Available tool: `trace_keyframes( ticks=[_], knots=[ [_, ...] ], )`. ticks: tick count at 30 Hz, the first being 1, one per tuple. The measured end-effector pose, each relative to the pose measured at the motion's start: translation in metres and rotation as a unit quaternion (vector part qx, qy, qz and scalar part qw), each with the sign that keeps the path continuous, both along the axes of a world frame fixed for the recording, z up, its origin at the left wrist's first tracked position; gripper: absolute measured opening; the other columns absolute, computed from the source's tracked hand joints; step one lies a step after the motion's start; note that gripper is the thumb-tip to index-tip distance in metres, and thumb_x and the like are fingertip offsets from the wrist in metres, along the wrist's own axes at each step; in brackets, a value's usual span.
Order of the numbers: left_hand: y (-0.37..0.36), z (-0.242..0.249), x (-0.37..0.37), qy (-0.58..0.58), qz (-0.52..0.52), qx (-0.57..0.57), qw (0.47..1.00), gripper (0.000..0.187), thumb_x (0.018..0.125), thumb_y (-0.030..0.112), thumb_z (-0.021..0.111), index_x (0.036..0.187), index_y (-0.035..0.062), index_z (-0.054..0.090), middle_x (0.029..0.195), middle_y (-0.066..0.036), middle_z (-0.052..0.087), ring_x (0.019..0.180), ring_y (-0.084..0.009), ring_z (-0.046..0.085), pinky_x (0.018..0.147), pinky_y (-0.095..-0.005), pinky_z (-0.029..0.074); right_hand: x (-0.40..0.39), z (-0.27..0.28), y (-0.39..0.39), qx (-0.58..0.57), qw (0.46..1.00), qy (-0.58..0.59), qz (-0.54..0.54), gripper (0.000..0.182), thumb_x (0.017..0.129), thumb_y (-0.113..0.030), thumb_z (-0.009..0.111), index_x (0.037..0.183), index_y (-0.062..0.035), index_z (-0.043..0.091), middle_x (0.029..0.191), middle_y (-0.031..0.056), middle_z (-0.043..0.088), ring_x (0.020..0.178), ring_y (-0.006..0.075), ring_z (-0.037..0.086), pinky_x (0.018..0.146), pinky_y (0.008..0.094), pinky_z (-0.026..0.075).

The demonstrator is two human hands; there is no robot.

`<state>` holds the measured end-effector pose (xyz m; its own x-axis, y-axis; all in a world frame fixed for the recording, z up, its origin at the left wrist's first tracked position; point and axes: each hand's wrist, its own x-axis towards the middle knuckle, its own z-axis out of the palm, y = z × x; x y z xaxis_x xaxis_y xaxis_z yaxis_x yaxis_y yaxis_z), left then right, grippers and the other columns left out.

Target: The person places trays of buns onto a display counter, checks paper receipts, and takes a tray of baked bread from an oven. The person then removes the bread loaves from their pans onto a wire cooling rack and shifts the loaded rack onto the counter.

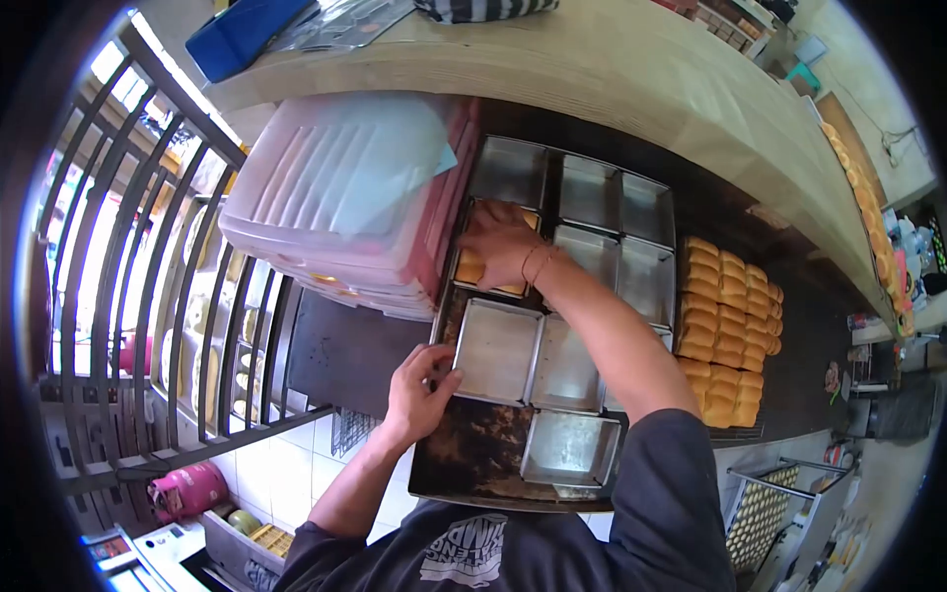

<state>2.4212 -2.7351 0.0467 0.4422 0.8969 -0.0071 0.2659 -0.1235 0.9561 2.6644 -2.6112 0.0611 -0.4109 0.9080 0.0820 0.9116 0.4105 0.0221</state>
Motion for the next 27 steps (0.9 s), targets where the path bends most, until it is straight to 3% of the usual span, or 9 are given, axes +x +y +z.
trace_keyframes(
  ticks=[4, 9, 15, 18, 20, 22, 24, 26, 27],
  knots=[
    [0.04, -0.011, 0.023, 0.021, -0.023, 0.065, 0.997, 0.03, 0.082, 0.003, 0.067, 0.112, 0.0007, 0.061, 0.101, -0.009, 0.061, 0.081, -0.0226, 0.06, 0.072, -0.0303, 0.05, 0.003, 0.003, 0.014, -0.118, 0.992, -0.034, -0.006, 0.053, 0.059, -0.03, 0.077, 0.109, -0.0193, 0.065, 0.121, 0.0103, 0.051, 0.114, 0.0331, 0.044, 0.094, 0.0456, 0.039],
    [0.076, -0.035, 0.067, 0.0, -0.002, 0.228, 0.974, 0.038, 0.082, 0.006, 0.068, 0.118, 0.0001, 0.057, 0.105, -0.012, 0.062, 0.084, -0.0278, 0.063, 0.075, -0.0345, 0.051, 0.021, 0.001, -0.003, -0.063, 0.998, -0.003, -0.022, 0.046, 0.059, -0.029, 0.077, 0.102, -0.016, 0.066, 0.116, 0.0084, 0.052, 0.109, 0.0314, 0.047, 0.092, 0.0441, 0.04],
    [0.089, -0.025, 0.103, 0.006, 0.04, 0.219, 0.975, 0.049, 0.078, 0.013, 0.074, 0.121, -0.0005, 0.054, 0.106, -0.014, 0.064, 0.087, -0.0319, 0.064, 0.078, -0.0365, 0.051, 0.05, 0.021, -0.043, -0.033, 0.995, 0.08, -0.048, 0.053, 0.061, -0.024, 0.077, 0.11, -0.0127, 0.061, 0.12, 0.0107, 0.051, 0.109, 0.0327, 0.049, 0.095, 0.0437, 0.041],
    [0.099, -0.029, 0.138, -0.016, 0.037, 0.069, 0.997, 0.059, 0.075, 0.024, 0.076, 0.124, 0.0023, 0.051, 0.101, -0.016, 0.066, 0.081, -0.0348, 0.065, 0.073, -0.0387, 0.052, 0.058, 0.025, -0.077, 0.013, 0.957, 0.252, -0.142, 0.064, 0.062, -0.016, 0.074, 0.122, -0.0115, 0.053, 0.126, 0.0121, 0.049, 0.114, 0.0331, 0.05, 0.097, 0.04, 0.043],
    [0.106, -0.044, 0.159, -0.044, 0.046, 0.029, 0.998, 0.065, 0.072, 0.029, 0.077, 0.125, 0.0026, 0.051, 0.098, -0.016, 0.068, 0.078, -0.0353, 0.066, 0.071, -0.0397, 0.053, 0.07, 0.018, -0.099, 0.033, 0.926, 0.329, -0.18, 0.073, 0.067, -0.012, 0.073, 0.133, -0.0118, 0.042, 0.131, 0.0137, 0.046, 0.117, 0.0325, 0.05, 0.097, 0.0394, 0.044],
    [0.103, -0.036, 0.161, -0.084, 0.042, 0.032, 0.995, 0.061, 0.072, 0.021, 0.075, 0.125, 0.0021, 0.052, 0.099, -0.017, 0.069, 0.08, -0.0319, 0.067, 0.071, -0.038, 0.054, 0.086, 0.006, -0.128, 0.05, 0.914, 0.343, -0.213, 0.08, 0.071, -0.012, 0.073, 0.141, -0.0124, 0.035, 0.133, 0.0148, 0.044, 0.117, 0.0319, 0.049, 0.096, 0.04, 0.045],
    [0.09, -0.023, 0.165, -0.155, 0.03, 0.024, 0.987, 0.058, 0.072, 0.014, 0.072, 0.126, 0.002, 0.053, 0.099, -0.017, 0.069, 0.08, -0.0295, 0.068, 0.071, -0.0363, 0.054, 0.08, 0.001, -0.152, -0.044, 0.718, 0.644, -0.259, 0.08, 0.081, -0.016, 0.074, 0.147, -0.0121, 0.029, 0.135, 0.0157, 0.041, 0.118, 0.0291, 0.047, 0.094, 0.0387, 0.045],
    [0.043, 0.035, 0.164, -0.116, 0.008, 0.058, 0.992, 0.06, 0.074, 0.008, 0.072, 0.13, 0.0011, 0.051, 0.101, -0.018, 0.068, 0.083, -0.0287, 0.067, 0.073, -0.0353, 0.055, 0.081, -0.007, -0.18, -0.055, 0.615, 0.749, -0.24, 0.083, 0.086, -0.022, 0.074, 0.15, -0.012, 0.023, 0.135, 0.0161, 0.04, 0.118, 0.0297, 0.045, 0.094, 0.0386, 0.044],
    [0.015, 0.055, 0.17, -0.121, -0.017, 0.059, 0.991, 0.06, 0.074, 0.008, 0.072, 0.13, 0.0011, 0.051, 0.101, -0.018, 0.068, 0.083, -0.0287, 0.067, 0.073, -0.0353, 0.055, 0.078, -0.002, -0.193, -0.038, 0.571, 0.786, -0.234, 0.095, 0.083, -0.033, 0.078, 0.151, -0.0044, 0.019, 0.138, 0.0195, 0.041, 0.118, 0.0297, 0.047, 0.092, 0.0387, 0.048]
  ],
)
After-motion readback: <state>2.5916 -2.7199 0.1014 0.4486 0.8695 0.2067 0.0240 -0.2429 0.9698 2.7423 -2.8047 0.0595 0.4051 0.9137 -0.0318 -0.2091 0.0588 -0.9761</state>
